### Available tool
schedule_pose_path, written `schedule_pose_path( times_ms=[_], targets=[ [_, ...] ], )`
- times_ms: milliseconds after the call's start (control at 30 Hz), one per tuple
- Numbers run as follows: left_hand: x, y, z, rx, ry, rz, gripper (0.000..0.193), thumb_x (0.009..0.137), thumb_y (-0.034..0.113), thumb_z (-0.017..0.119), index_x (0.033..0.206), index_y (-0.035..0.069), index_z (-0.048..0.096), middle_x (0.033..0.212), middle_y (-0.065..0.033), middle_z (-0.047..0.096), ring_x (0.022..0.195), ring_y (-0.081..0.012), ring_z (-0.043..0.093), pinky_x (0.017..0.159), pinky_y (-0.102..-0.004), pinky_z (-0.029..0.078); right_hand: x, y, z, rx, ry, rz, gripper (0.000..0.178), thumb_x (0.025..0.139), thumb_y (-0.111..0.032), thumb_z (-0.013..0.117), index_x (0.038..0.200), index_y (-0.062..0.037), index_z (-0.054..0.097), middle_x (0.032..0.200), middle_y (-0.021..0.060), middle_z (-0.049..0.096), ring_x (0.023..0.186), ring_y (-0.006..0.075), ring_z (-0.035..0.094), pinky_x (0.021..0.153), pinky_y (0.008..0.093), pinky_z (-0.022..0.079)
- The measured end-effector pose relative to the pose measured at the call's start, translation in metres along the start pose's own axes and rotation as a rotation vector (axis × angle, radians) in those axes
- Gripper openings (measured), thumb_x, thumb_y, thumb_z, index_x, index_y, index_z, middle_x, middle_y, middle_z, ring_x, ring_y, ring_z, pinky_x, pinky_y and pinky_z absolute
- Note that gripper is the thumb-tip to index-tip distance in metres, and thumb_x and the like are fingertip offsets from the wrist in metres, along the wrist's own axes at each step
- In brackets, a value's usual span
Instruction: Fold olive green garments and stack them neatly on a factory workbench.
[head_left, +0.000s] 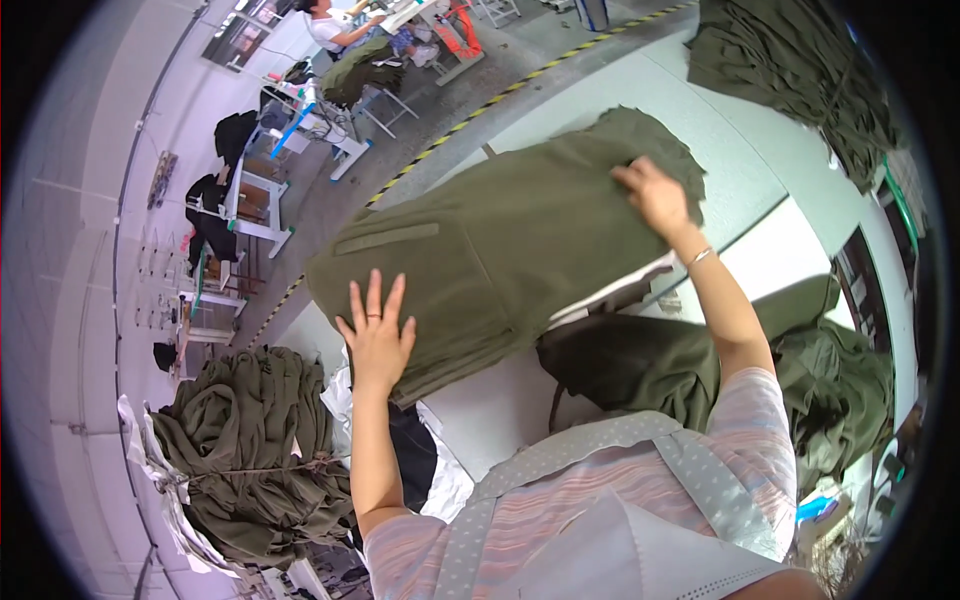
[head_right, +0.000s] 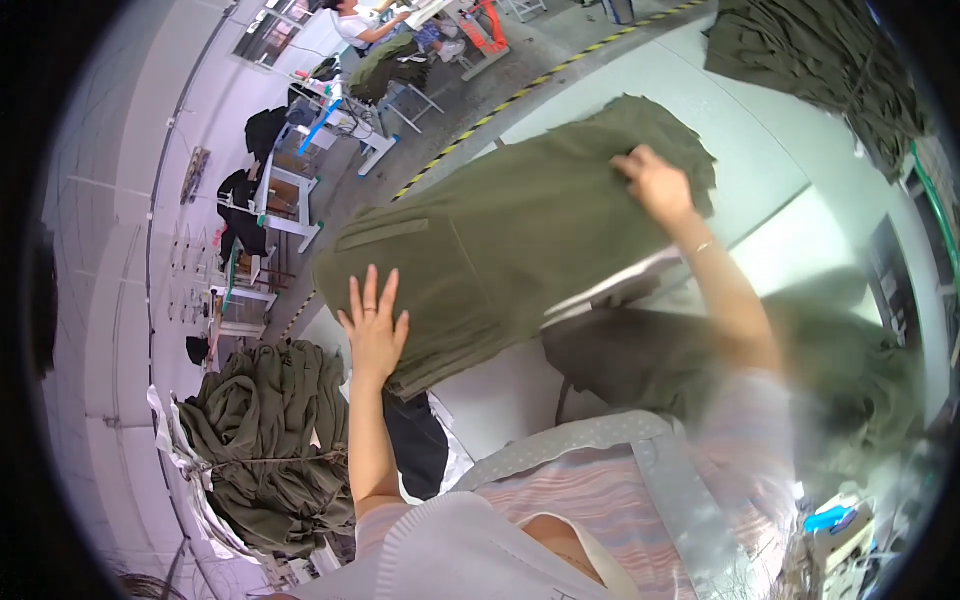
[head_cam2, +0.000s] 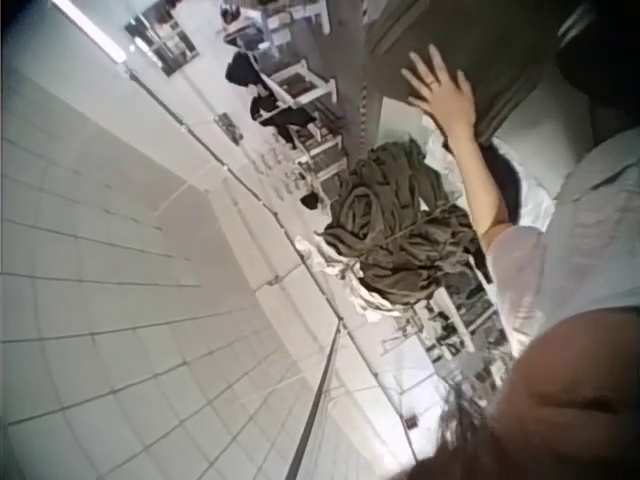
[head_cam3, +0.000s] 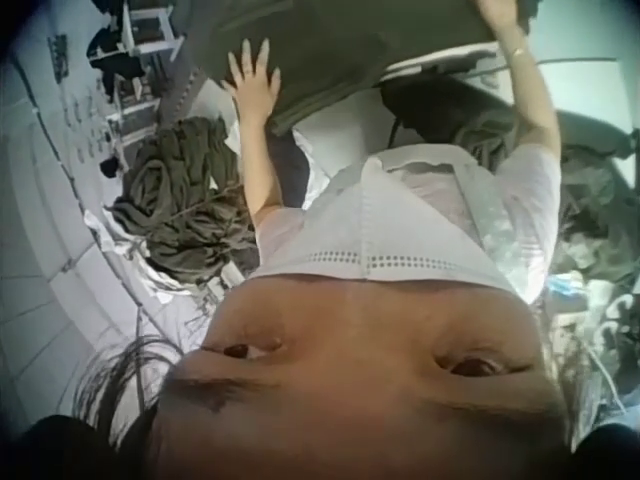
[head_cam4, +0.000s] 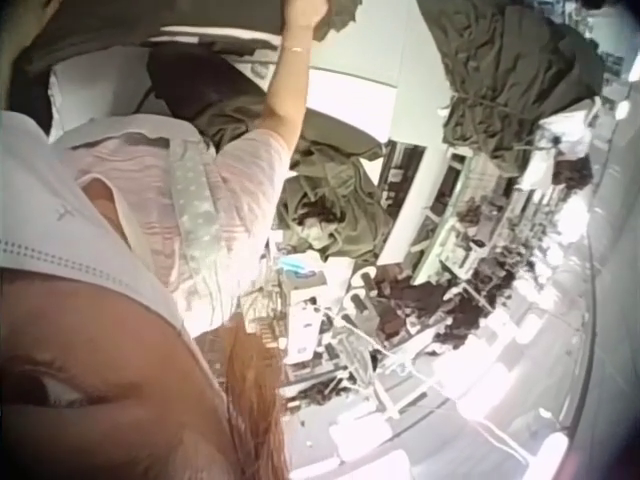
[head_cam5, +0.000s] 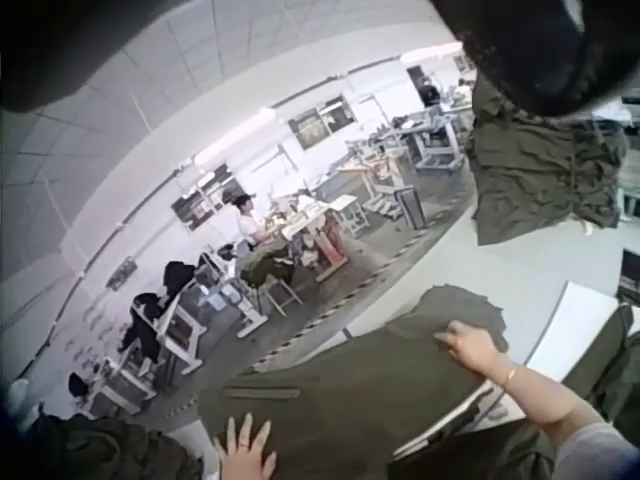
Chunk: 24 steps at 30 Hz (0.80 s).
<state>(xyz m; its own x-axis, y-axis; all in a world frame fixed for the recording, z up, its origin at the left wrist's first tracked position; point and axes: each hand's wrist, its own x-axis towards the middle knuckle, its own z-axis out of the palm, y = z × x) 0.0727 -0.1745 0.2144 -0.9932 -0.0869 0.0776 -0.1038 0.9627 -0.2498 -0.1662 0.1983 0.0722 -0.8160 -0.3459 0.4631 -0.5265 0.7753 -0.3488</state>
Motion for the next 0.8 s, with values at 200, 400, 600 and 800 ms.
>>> schedule_pose_path(
  times_ms=[200, 400, 600, 800],
  targets=[
    [0.012, -0.028, 0.021, -0.015, 0.133, 0.079, 0.065, 0.085, 0.027, 0.059, 0.143, 0.027, 0.030, 0.151, -0.0055, 0.022, 0.138, -0.0359, 0.018, 0.100, -0.0667, 0.026, -0.086, 0.066, -0.037, -0.060, 0.349, 0.405, 0.027, 0.082, -0.009, 0.059, 0.108, -0.0149, 0.062, 0.101, 0.0083, 0.057, 0.087, 0.0280, 0.060, 0.072, 0.0364, 0.051],
    [0.009, -0.010, 0.009, 0.073, 0.150, 0.160, 0.058, 0.087, 0.016, 0.056, 0.141, 0.021, 0.036, 0.147, -0.0110, 0.030, 0.132, -0.0372, 0.031, 0.103, -0.0507, 0.032, -0.272, 0.012, -0.052, 0.316, 0.397, 0.637, 0.020, 0.089, -0.005, 0.050, 0.107, -0.0046, 0.059, 0.092, 0.0124, 0.059, 0.074, 0.0259, 0.058, 0.068, 0.0321, 0.047],
    [0.019, 0.198, -0.005, -0.470, 0.194, 0.745, 0.045, 0.073, 0.003, 0.063, 0.116, 0.004, 0.055, 0.117, -0.0149, 0.056, 0.108, -0.0351, 0.052, 0.093, -0.0424, 0.042, -0.412, -0.057, -0.066, 0.522, 0.233, 1.114, 0.019, 0.094, -0.010, 0.045, 0.108, -0.0094, 0.057, 0.075, 0.0069, 0.061, 0.062, 0.0220, 0.057, 0.061, 0.0326, 0.046],
    [0.017, 0.408, 0.136, -0.568, -0.130, 0.974, 0.032, 0.087, 0.023, 0.058, 0.113, 0.004, 0.057, 0.110, -0.0126, 0.060, 0.109, -0.0303, 0.053, 0.090, -0.0442, 0.041, -0.394, -0.076, -0.087, 0.566, 0.145, 1.038, 0.019, 0.095, -0.010, 0.043, 0.108, -0.0069, 0.057, 0.072, 0.0049, 0.058, 0.062, 0.0148, 0.055, 0.061, 0.0281, 0.046]
  ],
)
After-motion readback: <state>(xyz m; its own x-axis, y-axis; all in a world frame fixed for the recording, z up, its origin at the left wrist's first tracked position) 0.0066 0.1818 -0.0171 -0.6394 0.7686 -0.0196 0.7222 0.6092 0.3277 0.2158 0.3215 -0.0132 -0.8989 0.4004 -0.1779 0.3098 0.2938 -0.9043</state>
